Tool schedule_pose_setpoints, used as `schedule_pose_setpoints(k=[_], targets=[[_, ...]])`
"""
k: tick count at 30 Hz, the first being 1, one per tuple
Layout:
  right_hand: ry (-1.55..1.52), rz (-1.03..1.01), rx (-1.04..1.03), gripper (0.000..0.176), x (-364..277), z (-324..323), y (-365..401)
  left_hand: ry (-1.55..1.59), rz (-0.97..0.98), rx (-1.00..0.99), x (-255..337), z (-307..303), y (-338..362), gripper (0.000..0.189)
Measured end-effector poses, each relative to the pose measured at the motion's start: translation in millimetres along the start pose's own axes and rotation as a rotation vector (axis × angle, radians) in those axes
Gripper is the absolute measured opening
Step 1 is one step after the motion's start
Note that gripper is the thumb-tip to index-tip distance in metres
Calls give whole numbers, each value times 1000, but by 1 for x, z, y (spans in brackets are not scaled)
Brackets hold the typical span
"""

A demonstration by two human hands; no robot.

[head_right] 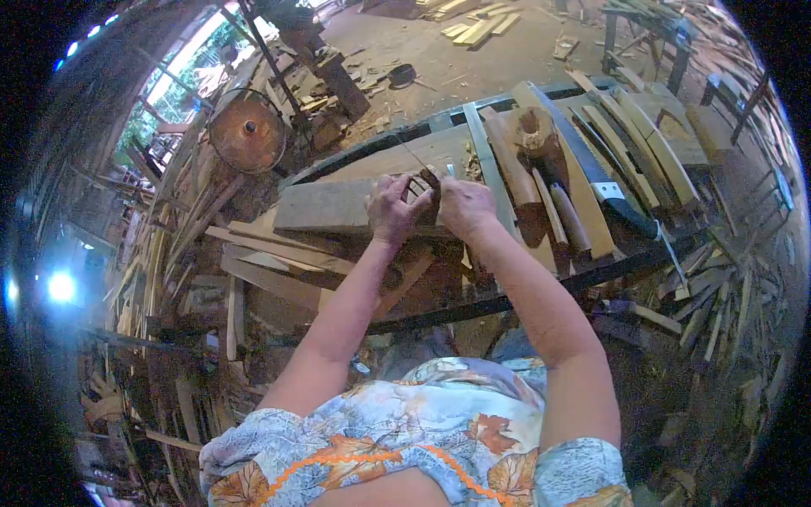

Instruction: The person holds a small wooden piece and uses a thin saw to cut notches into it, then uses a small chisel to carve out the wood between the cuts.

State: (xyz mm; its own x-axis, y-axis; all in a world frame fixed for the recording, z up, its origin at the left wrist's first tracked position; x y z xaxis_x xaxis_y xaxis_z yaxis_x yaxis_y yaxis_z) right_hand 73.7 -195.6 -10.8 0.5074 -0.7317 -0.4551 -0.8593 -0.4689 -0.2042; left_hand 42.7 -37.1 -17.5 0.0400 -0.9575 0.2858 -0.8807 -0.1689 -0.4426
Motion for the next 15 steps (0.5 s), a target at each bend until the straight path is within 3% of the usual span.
schedule_pose_setpoints(k=[4, 6, 10, 15], targets=[[-36, -64, 76, 17, 14, 4, 29, -24, -17, 7, 2, 2, 2, 53], [26, 8, -18, 14, 24, -8, 72, -16, -25, 17, 1, 2, 3, 55], [2, 43, 8, 12, 37, -29, 140, 4, -36, -2, 2, -2, 2, 54], [17, 22, -29, 14, 20, -38, 94, 37, -3, 32, 0, 1, 2, 54]])
Point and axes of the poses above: each hand's wrist, its own y-axis away from the middle knuckle, its own z-axis out of the palm, x = y × z, the point moved 3 cm from there along -y, towards the middle knuckle, and after that the axes turned 3 degrees about -x, right-handed, at the moved point
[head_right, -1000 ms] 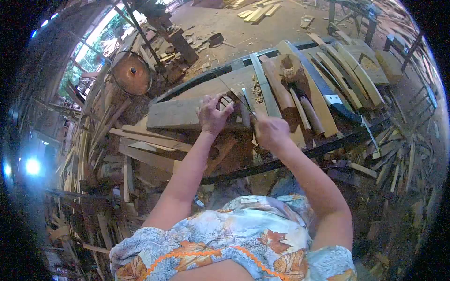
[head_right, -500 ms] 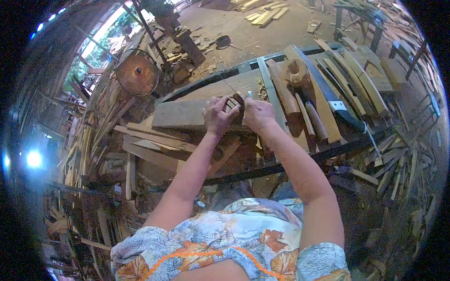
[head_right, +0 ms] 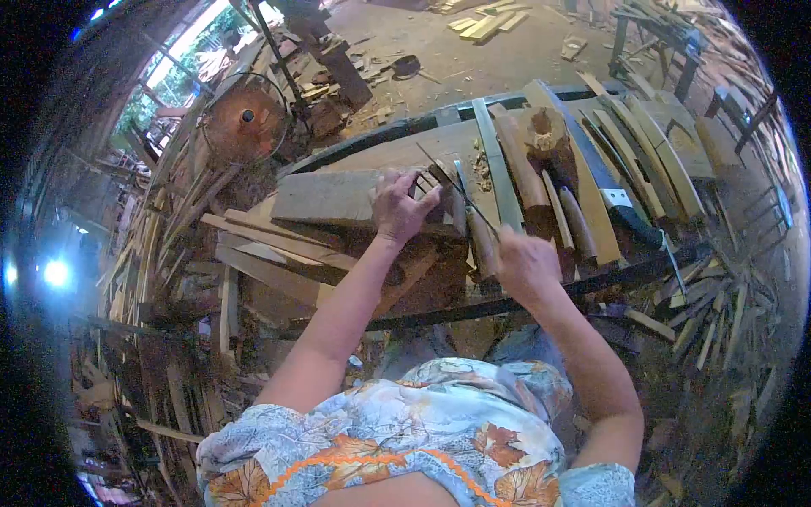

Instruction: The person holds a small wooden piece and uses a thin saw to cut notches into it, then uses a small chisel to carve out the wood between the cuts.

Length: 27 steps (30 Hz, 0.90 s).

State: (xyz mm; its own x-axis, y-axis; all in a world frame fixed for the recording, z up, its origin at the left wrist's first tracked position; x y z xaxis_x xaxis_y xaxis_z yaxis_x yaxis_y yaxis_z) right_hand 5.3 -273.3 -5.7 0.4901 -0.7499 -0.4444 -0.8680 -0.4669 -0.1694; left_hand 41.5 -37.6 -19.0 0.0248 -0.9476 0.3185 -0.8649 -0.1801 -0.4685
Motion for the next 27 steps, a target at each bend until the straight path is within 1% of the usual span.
schedule_pose_setpoints(k=[4, 5, 6, 7, 8, 9, 11, 12, 14, 16, 17, 18, 21, 24, 26, 27], targets=[[28, -68, -45, 18, -22, 24, -82, -31, -20, -52, 4, -8, 0, 55], [40, -33, -12, 18, -24, 31, -95, -30, -32, -88, 5, -8, -1, 55], [52, 5, 19, 17, -28, 35, -102, -37, -38, -78, 5, -8, -1, 55], [12, -43, 67, 18, -25, 36, -98, -28, -34, -66, 4, -7, -1, 55], [1, -25, 36, 18, -19, 37, -89, -18, -31, -57, 3, -4, 0, 56], [-7, -9, 6, 19, -20, 26, -74, 11, -32, -48, 4, -5, 0, 57], [-5, 1, 0, 17, -7, 21, -31, -17, -31, -12, 5, -6, 1, 57], [-61, -63, 79, 15, 0, 19, -5, -42, -20, 13, 5, -6, 2, 57], [13, 16, 17, 16, 16, 16, 34, -64, -33, 31, 3, -6, 1, 57], [1, 9, 22, 17, 22, 14, 52, -17, 1, 19, 4, -8, 0, 56], [-12, 15, 34, 17, 23, 12, 57, -10, -20, -9, 5, -9, 0, 56], [-10, 21, 38, 17, 21, 10, 52, -6, -14, -10, 6, -10, 1, 56], [3, -3, 34, 15, 0, 0, -2, -9, -8, -46, 7, -12, 1, 56], [4, -42, 58, 18, -16, 22, -68, -34, 7, 13, 7, -11, 1, 56], [12, -16, 59, 20, -20, 38, -92, -25, -34, -41, 6, -9, 0, 55], [16, 10, 51, 22, -23, 38, -94, -38, -35, -26, 7, -11, 0, 55]])
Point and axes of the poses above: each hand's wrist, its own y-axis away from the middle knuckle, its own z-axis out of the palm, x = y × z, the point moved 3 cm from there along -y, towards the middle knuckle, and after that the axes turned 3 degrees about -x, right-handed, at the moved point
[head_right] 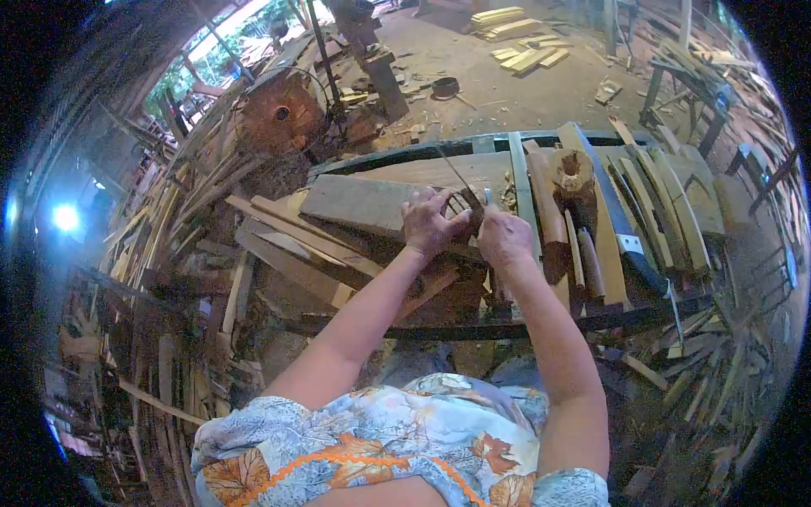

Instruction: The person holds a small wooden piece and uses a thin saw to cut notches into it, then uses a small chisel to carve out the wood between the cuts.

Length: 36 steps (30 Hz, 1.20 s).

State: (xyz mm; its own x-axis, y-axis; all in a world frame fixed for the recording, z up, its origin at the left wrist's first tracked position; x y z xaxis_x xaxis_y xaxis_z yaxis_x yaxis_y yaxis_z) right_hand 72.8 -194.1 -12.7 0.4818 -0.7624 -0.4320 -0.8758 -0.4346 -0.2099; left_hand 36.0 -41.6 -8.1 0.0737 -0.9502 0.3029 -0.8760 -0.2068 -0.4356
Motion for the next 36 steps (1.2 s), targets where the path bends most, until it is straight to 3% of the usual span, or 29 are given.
schedule_pose_setpoints(k=[10, 13, 15, 17, 19, 27, 30, 33, 36], targets=[[-60, 8, -15, 17, 43, -33, 152, 9, 20, -12, -4, 4, 0, 60], [9, -6, -7, 16, 40, -34, 126, 23, 30, 25, -4, 6, 0, 58], [-231, 50, -24, 17, 53, -5, 85, 12, 49, 34, -5, 7, 1, 58], [40, -24, -20, 20, 17, -12, 45, 0, 75, 37, -5, 6, 1, 58], [14, 56, -38, 19, 11, 3, 19, -4, 22, 24, -6, 9, 0, 58], [-161, 124, -101, 27, 8, -44, 68, -27, -36, -37, -2, 10, 0, 60], [-387, 134, -44, 28, 4, -76, 95, -45, -28, 8, -3, 14, 3, 56], [-457, 224, 85, 29, 38, -62, 105, -47, -30, 26, -1, 10, 2, 52], [-487, 282, 80, 28, 79, -20, 115, -25, -20, 49, -1, 9, 4, 49]])
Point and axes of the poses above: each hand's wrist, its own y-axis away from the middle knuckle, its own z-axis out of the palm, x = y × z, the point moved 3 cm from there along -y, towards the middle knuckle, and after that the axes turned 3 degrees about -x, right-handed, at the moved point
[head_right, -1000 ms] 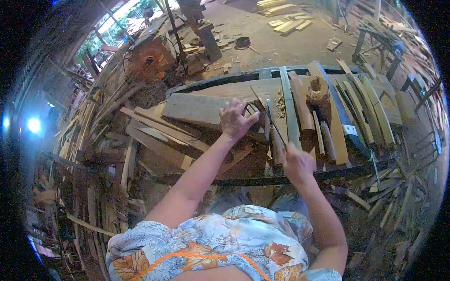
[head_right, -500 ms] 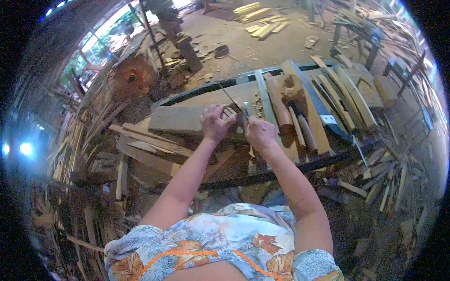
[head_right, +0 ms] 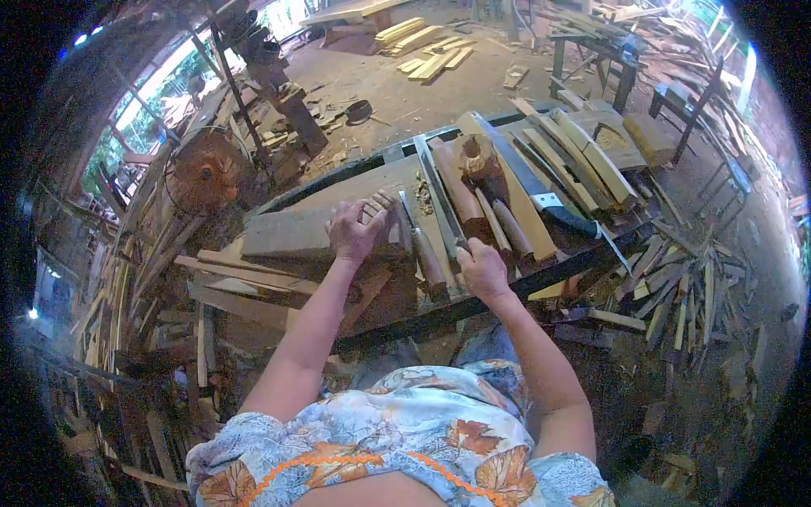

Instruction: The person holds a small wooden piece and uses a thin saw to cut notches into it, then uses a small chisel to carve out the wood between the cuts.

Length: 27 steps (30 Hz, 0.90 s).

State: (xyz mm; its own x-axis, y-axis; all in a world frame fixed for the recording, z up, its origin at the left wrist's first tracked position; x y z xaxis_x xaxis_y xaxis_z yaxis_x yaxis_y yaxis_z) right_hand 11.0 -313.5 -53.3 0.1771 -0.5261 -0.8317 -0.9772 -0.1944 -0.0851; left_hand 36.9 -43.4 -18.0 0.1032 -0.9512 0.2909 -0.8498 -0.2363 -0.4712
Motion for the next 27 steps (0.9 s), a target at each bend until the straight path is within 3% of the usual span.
schedule_pose_setpoints(k=[1, 2, 3, 5, 6, 8, 9, 11, 12, 13, 15, 16, 17, 19, 23, 27], targets=[[-32, 23, -23, 28, 20, 8, -2, 31, 0, -10, -1, 0, 0, 51], [83, -117, 74, 26, 33, 12, -5, 60, -3, -21, -3, 0, 0, 53], [81, -122, 69, 26, 35, 11, -5, 56, -9, -17, -5, 0, -1, 53], [-259, 29, -113, 24, 43, 17, -7, 299, -24, -90, -14, 2, -2, 50], [-260, 18, -124, 24, 43, 17, -8, 292, -33, -78, -13, -5, -1, 50], [-456, 91, -150, 21, 45, 18, -11, 657, -35, -88, -11, -19, 1, 45], [-460, 80, -167, 21, 44, 18, -12, 645, -45, -75, -16, -19, 1, 45], [-681, 127, -167, 20, 47, 14, -11, 956, -27, -62, -25, -12, 7, 45], [-719, 115, -171, 18, 46, 11, -10, 1130, -124, -169, -17, -21, 14, 45], [-720, 109, -186, 18, 53, 13, -11, 1124, -131, -156, -12, -33, 20, 45], [-685, -8, -126, 16, 52, 18, -15, 1402, -374, -320, -12, -43, 31, 45], [-742, 97, -187, 15, 50, 17, -10, 1481, -405, -372, -24, -35, 33, 48], [-729, 76, -161, 15, 47, 16, -9, 1470, -421, -371, -31, -34, 40, 48], [-730, 82, -164, 17, 50, 17, -8, 1879, -592, -464, -16, -44, 46, 55], [-729, 129, -185, 17, 45, 15, -7, 2056, -556, -575, -9, -53, 58, 51], [-701, 63, -184, 17, 52, 18, -11, 2129, -558, -528, -6, -61, 77, 54]])
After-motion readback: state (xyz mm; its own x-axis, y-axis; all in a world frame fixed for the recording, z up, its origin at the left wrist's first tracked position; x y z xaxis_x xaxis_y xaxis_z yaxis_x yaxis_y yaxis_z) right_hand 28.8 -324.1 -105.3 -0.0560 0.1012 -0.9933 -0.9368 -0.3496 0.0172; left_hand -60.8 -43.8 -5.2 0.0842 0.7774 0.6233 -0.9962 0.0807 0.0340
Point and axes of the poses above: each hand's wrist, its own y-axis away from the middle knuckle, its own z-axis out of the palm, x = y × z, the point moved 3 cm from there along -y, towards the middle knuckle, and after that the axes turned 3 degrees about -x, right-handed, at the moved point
